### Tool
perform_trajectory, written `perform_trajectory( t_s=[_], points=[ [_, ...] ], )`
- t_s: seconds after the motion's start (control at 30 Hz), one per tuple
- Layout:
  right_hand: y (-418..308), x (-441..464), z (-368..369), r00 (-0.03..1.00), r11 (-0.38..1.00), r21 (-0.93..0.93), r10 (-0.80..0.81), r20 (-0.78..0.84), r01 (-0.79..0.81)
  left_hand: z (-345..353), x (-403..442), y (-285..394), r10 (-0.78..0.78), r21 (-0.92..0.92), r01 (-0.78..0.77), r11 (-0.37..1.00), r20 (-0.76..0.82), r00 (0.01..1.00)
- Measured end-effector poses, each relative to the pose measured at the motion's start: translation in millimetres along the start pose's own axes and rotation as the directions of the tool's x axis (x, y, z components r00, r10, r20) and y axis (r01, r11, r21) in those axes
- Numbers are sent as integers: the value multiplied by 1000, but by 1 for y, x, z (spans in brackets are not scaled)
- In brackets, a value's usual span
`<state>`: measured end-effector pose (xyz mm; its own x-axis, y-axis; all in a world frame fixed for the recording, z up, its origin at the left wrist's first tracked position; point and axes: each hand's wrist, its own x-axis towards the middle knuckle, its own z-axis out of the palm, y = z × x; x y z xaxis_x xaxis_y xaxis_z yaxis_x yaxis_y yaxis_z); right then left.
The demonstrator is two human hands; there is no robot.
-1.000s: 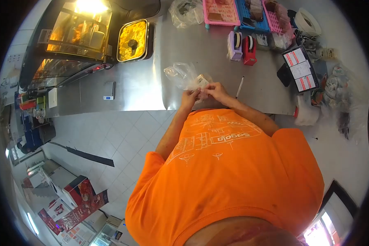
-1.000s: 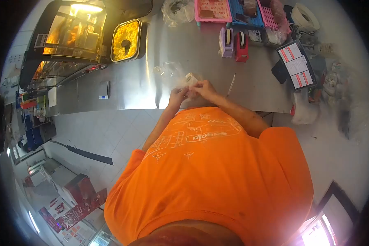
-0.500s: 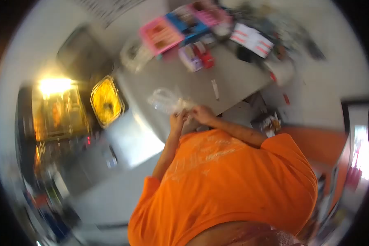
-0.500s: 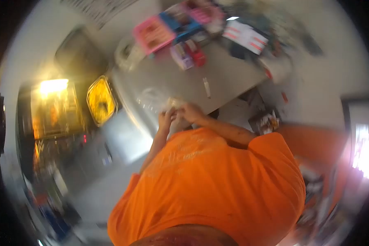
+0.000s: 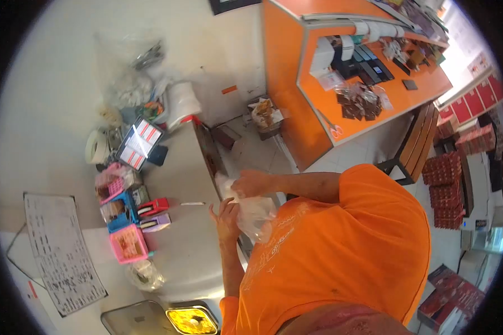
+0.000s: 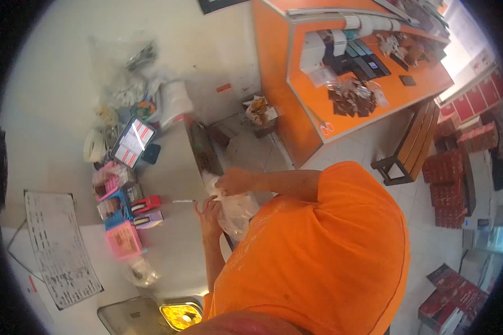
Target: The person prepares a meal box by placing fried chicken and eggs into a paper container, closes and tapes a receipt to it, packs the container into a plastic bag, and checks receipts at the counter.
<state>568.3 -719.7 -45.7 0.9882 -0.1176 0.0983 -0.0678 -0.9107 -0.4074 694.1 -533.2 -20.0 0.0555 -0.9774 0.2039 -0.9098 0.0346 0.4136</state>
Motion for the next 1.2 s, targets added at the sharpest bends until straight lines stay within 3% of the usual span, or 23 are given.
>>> perform_trajectory(
  t_s=[0.07,0.17,0.27,0.33,0.37,0.4,0.43,0.47,0.57,0.63,0.77,0.87,0.93,1.03,1.07,1.13,1.17,1.2],
  points=[
    [22,-40,-17,992,993,67,100,-80,-95,4,36,21,132,-47,-128,991,72,989],
    [60,-100,-43,951,954,191,263,-165,-231,18,98,63,341,-199,-324,925,57,938],
    [100,-173,-84,892,895,317,393,-225,-315,84,150,108,162,-554,-163,817,-51,985],
    [146,-224,-98,845,875,410,410,-344,-257,133,189,132,236,-270,-276,922,-172,956],
    [164,-252,-110,796,860,393,473,-378,-324,155,203,142,280,-114,-310,944,-220,934],
    [172,-279,-133,741,837,387,533,-409,-388,163,220,167,89,-450,-183,874,-221,971],
    [181,-307,-156,671,757,518,625,-399,-397,168,246,200,-96,-731,-47,681,-153,984],
    [195,-335,-175,598,666,635,709,-374,-392,176,273,226,-248,-919,71,387,-29,968],
    [252,-413,-183,441,611,688,781,-443,-391,224,329,264,-255,-949,32,314,-51,966],
    [253,-445,-215,341,556,684,831,-440,-471,249,360,281,-194,-903,26,428,-64,979],
    [319,-478,-226,347,644,638,765,-542,-422,296,399,292,-78,-803,-32,595,-98,992],
    [365,-481,-249,306,649,654,760,-573,-387,318,414,287,-38,-791,19,611,-6,999],
    [386,-473,-271,288,638,703,770,-569,-315,312,409,297,-50,-752,-10,659,-57,997],
    [403,-465,-303,147,644,622,738,-659,-445,307,383,285,-6,-620,-58,783,-101,995],
    [409,-460,-311,163,682,618,712,-683,-391,306,370,275,17,-558,-76,827,-109,994],
    [426,-446,-326,193,751,599,654,-731,-277,283,339,278,-147,-697,111,709,8,989],
    [428,-437,-338,223,819,528,571,-790,-223,289,318,261,-210,-653,165,739,9,978],
    [439,-426,-346,187,835,514,546,-817,-195,295,298,243,-280,-608,228,761,10,960]
  ],
)
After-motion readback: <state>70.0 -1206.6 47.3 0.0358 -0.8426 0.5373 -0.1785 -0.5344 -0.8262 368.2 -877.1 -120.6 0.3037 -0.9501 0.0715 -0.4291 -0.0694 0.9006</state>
